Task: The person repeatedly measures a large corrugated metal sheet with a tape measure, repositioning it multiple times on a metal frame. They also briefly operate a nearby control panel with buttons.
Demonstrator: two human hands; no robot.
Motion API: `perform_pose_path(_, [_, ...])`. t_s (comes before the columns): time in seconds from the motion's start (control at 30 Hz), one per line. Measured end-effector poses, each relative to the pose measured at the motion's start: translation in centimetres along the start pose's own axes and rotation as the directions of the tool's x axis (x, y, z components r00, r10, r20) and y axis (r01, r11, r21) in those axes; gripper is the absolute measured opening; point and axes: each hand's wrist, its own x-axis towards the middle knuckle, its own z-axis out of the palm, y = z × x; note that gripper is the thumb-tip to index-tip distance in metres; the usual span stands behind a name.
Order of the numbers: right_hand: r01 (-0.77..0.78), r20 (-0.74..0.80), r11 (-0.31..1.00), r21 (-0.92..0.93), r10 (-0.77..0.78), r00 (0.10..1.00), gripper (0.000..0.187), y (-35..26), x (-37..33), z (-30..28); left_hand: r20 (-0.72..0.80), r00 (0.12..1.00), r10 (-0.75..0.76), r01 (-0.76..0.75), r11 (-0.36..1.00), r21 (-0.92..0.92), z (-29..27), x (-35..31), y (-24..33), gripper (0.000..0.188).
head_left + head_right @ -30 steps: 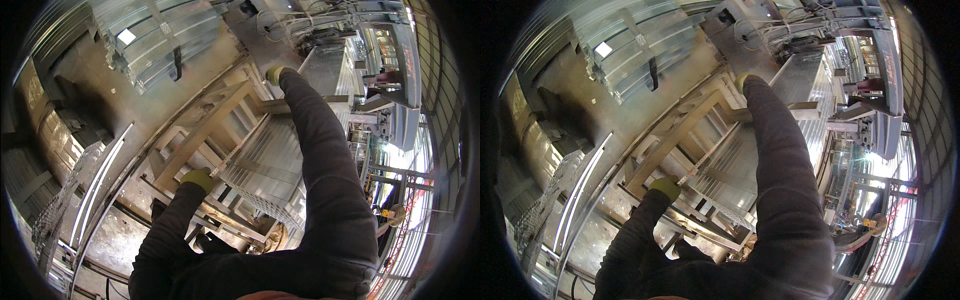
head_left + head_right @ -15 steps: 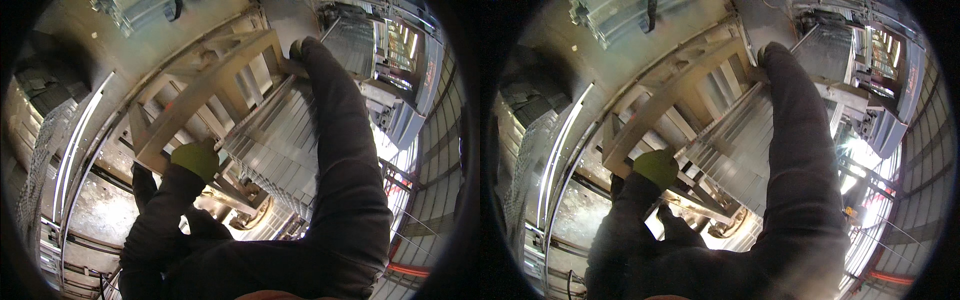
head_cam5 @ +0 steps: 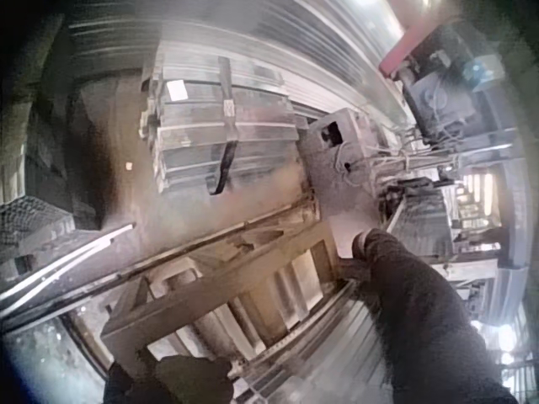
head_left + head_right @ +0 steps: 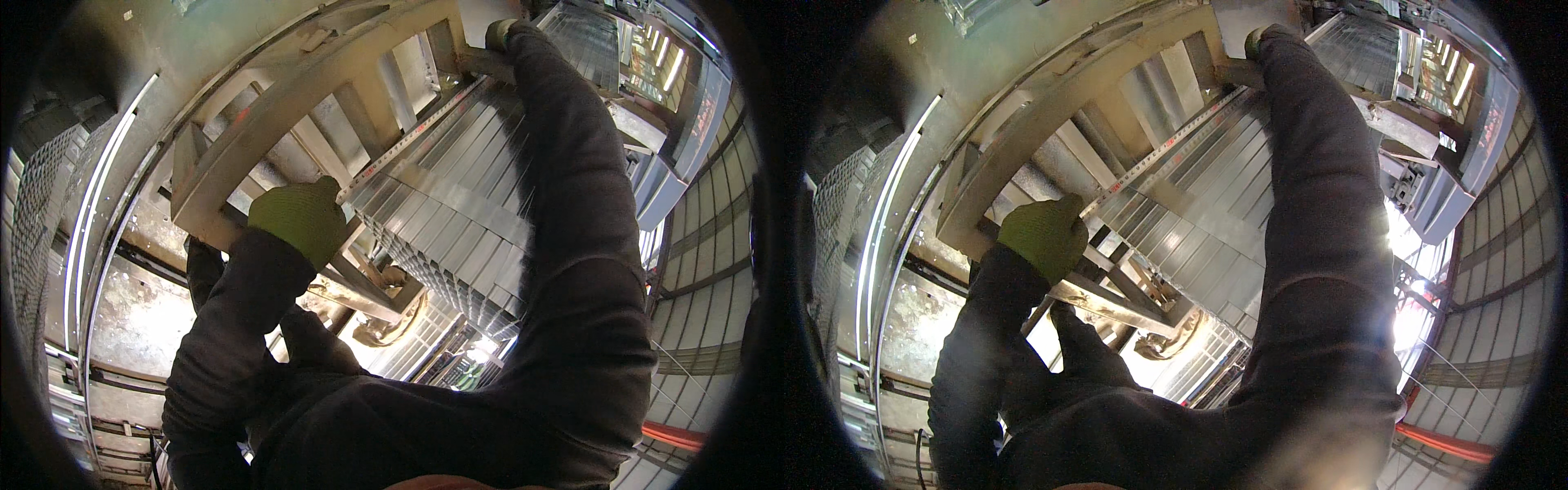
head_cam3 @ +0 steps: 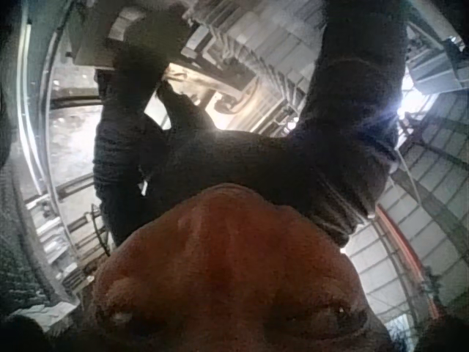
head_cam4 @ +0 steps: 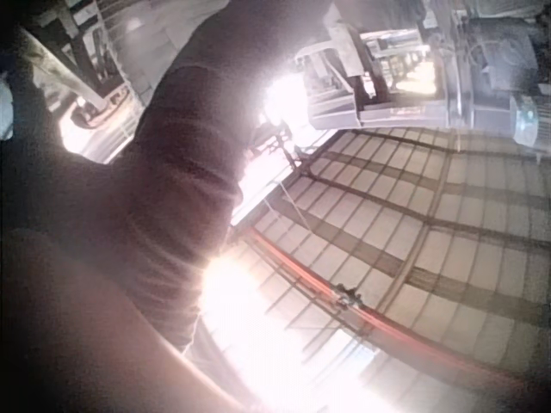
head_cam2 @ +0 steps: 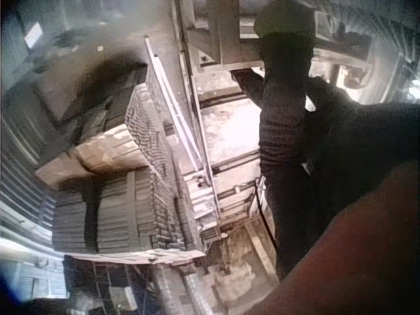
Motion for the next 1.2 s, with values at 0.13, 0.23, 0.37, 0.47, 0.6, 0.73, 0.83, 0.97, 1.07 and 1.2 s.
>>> perform_pose_path(0.13, [0.011, -0.025, 0.999, -0.053, -0.012, 1.0, 0.037, 0.1, -0.7, -0.5, 0.009, 0.999, -0.032, 0.032, 0.999, -0.008, 0.1, 0.6, -0.1, 0.027])
perform_pose_path(0.23, [0.019, -0.053, 0.996, -0.082, -0.024, 0.998, 0.037, 0.5, -1.3, -0.5, 0.001, 1.0, -0.022, 0.022, 1.0, -0.016, -0.1, 0.8, 0.0, 0.027])
perform_pose_path(0.37, [0.018, -0.115, 0.989, -0.144, -0.034, 0.993, 0.037, 1.9, -2.3, -0.7, 0.082, 0.993, -0.079, 0.081, 0.997, -0.016, -0.7, 1.2, 0.3, 0.03])
perform_pose_path(0.47, [-0.018, -0.228, 0.973, -0.231, -0.036, 0.973, 0.037, 3.7, -5.5, -3.5, 0.076, 0.993, -0.091, 0.095, 0.994, -0.057, -0.5, 1.6, 0.7, 0.031])
perform_pose_path(0.6, [0.229, -0.63, 0.949, 0.217, -0.043, 0.775, 0.037, 3.9, -16.6, -10.8, 0.133, 0.983, -0.126, 0.127, 0.992, 0.004, 0.3, 2.2, 0.3, 0.034])
perform_pose_path(0.73, [0.246, -0.784, 0.86, 0.447, 0.245, 0.57, 0.04, -1.6, -34.0, -10.6, 0.262, 0.889, 0.376, -0.456, 0.682, 0.571, 1.0, 2.5, -0.8, 0.023])
perform_pose_path(0.83, [0.279, -0.854, 0.847, 0.453, 0.322, 0.408, 0.037, -5.8, -40.3, -8.4, 0.208, 0.924, 0.32, -0.381, 0.754, 0.534, 1.2, 2.4, -0.2, 0.018])
perform_pose_path(0.97, [0.185, -0.776, 0.797, 0.575, 0.459, 0.433, 0.037, -7.7, -45.1, -1.3, 0.337, 0.88, 0.334, -0.474, 0.589, 0.655, 0.5, 2.2, 1.0, 0.023])
perform_pose_path(1.07, [0.222, -0.731, 0.705, 0.673, 0.589, 0.346, 0.042, -7.8, -43.9, 5.2, 0.425, 0.833, 0.353, -0.553, 0.546, 0.63, 0.3, 2.4, 1.0, 0.025])
perform_pose_path(1.2, [0.262, -0.621, 0.564, 0.783, 0.704, 0.345, 0.041, -9.2, -41.8, 12.6, 0.251, 0.949, 0.188, -0.301, 0.772, 0.559, 1.9, 2.9, 0.1, 0.025])
